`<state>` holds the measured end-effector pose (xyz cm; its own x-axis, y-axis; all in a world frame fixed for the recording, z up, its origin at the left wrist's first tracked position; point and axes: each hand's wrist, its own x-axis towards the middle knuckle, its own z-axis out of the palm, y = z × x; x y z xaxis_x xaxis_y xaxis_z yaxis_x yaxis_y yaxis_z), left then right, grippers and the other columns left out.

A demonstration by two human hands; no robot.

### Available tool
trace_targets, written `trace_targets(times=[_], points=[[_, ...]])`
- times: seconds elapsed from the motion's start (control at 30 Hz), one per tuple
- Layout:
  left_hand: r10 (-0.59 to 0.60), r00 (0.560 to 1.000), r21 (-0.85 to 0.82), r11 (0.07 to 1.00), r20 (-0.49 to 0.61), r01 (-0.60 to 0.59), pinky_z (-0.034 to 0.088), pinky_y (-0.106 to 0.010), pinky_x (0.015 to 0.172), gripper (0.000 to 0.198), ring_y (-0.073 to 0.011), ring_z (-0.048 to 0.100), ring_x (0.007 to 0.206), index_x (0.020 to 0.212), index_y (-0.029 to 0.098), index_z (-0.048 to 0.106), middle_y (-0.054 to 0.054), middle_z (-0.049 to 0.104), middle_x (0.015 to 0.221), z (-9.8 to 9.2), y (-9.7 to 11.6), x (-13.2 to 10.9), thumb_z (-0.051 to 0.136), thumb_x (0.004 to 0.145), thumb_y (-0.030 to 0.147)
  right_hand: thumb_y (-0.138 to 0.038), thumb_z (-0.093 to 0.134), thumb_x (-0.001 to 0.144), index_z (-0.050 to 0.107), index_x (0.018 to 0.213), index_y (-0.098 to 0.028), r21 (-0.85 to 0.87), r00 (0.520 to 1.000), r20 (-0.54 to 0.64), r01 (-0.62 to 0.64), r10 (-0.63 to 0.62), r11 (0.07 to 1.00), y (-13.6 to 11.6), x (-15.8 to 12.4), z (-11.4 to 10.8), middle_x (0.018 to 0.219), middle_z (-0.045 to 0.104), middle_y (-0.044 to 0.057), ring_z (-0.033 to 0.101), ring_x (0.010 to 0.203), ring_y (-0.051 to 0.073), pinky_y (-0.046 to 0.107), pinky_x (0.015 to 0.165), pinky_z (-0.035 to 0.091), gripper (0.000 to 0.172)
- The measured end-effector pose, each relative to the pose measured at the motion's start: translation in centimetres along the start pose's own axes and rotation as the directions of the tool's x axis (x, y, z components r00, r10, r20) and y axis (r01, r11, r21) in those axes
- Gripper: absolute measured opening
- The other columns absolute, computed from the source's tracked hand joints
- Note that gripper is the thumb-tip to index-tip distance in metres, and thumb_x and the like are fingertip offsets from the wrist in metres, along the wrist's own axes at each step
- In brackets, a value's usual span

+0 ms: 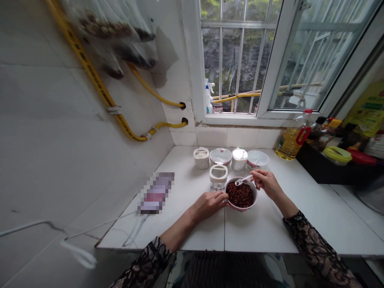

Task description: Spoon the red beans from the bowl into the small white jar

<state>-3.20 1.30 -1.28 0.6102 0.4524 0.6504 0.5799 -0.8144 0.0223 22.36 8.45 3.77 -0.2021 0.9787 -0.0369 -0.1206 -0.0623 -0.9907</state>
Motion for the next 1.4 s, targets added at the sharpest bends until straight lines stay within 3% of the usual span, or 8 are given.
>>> trace_targets(times=[0.3,0.53,0.67,0.77,0.83,1.1,1.23,1.4], points=[[-0.007,1.000,-0.027,1.000,-0.004,0.007,0.053,-0.021,0.056,0.021,-0.0124,0.065,0.064,0.100,0.015,0.052,-0.003,0.064,0.078,-0.2,0.2,0.2,0.039,0.103,0.032,-0.045,0.085,0.052,0.067,0.071,-0.016,0.081,1.000,-0.022,-0.009,0.010,0.997,-0.3,0.6,0.9,0.066,0.071,0.004,0.044,0.038,0.006,0.021,0.034,0.039,0.038],[0.033,0.998,0.005,0.999,-0.049,-0.033,0.050,-0.021,0.052,0.025,-0.0123,0.063,0.061,0.097,0.015,0.052,-0.003,0.063,0.075,-0.1,0.3,0.3,0.034,0.104,0.031,-0.052,0.074,0.068,0.063,0.080,-0.017,-0.092,0.974,0.014,0.226,-0.226,0.970,-2.3,1.1,4.5,0.074,0.074,0.007,0.046,0.037,0.008,0.024,0.035,0.043,0.039],[0.088,0.996,0.077,0.993,-0.026,-0.085,0.047,-0.020,0.050,0.020,-0.0107,0.060,0.057,0.097,0.015,0.054,-0.001,0.061,0.071,-0.2,0.4,0.1,0.037,0.103,0.022,-0.042,0.058,0.086,0.066,0.088,-0.020,-0.452,0.829,0.183,0.548,-0.528,0.704,-1.9,0.6,6.2,0.076,0.073,0.007,0.061,0.053,0.015,0.027,0.052,0.051,0.024],[0.140,0.990,0.126,0.983,-0.014,-0.137,0.045,-0.019,0.049,0.018,-0.0106,0.057,0.057,0.097,0.015,0.055,-0.001,0.059,0.070,-0.4,0.7,0.2,0.037,0.101,0.015,-0.031,0.051,0.090,0.069,0.089,-0.021,-0.574,0.682,0.434,0.713,-0.588,0.402,-1.2,0.3,6.5,0.088,0.075,0.010,0.069,0.079,0.022,0.033,0.073,0.054,0.021],[0.155,0.988,0.141,0.978,-0.016,-0.152,0.044,-0.020,0.048,0.019,-0.0110,0.056,0.057,0.098,0.014,0.055,-0.001,0.058,0.069,-0.5,0.8,0.3,0.037,0.100,0.013,-0.028,0.049,0.091,0.070,0.091,-0.021,-0.580,0.640,0.484,0.745,-0.597,0.329,-1.1,0.2,6.3,0.092,0.075,0.011,0.069,0.083,0.023,0.035,0.077,0.054,0.022],[0.101,0.995,0.092,0.991,-0.021,-0.098,0.043,-0.019,0.050,0.018,-0.0102,0.056,0.057,0.098,0.014,0.056,-0.001,0.059,0.071,-0.9,1.3,0.6,0.038,0.101,0.016,-0.047,0.056,0.088,0.063,0.090,-0.018,-0.384,0.844,0.168,0.532,-0.510,0.754,-2.3,-0.1,3.8,0.070,0.070,0.004,0.052,0.042,0.011,0.025,0.043,0.046,0.029],[-0.120,0.993,0.002,0.993,0.011,0.120,0.046,-0.018,0.054,0.017,-0.0115,0.061,0.063,0.096,0.016,0.058,-0.003,0.063,0.077,-0.9,2.4,0.5,0.044,0.100,0.025,-0.047,0.059,0.085,0.062,0.084,-0.019,-0.367,0.865,0.145,0.498,-0.480,0.786,-2.0,-0.2,1.8,0.061,0.065,0.001,0.051,0.043,0.011,0.024,0.043,0.044,0.029],[-0.346,0.937,-0.246,0.904,0.055,0.349,0.049,-0.019,0.058,0.013,-0.0098,0.061,0.062,0.097,0.018,0.061,-0.003,0.065,0.088,-0.7,3.0,0.2,0.055,0.095,0.030,-0.038,0.053,0.088,0.062,0.081,-0.019,-0.518,0.843,0.245,0.531,-0.478,0.670,-1.2,-0.6,1.5,0.060,0.064,0.001,0.051,0.046,0.011,0.024,0.047,0.042,0.022]])
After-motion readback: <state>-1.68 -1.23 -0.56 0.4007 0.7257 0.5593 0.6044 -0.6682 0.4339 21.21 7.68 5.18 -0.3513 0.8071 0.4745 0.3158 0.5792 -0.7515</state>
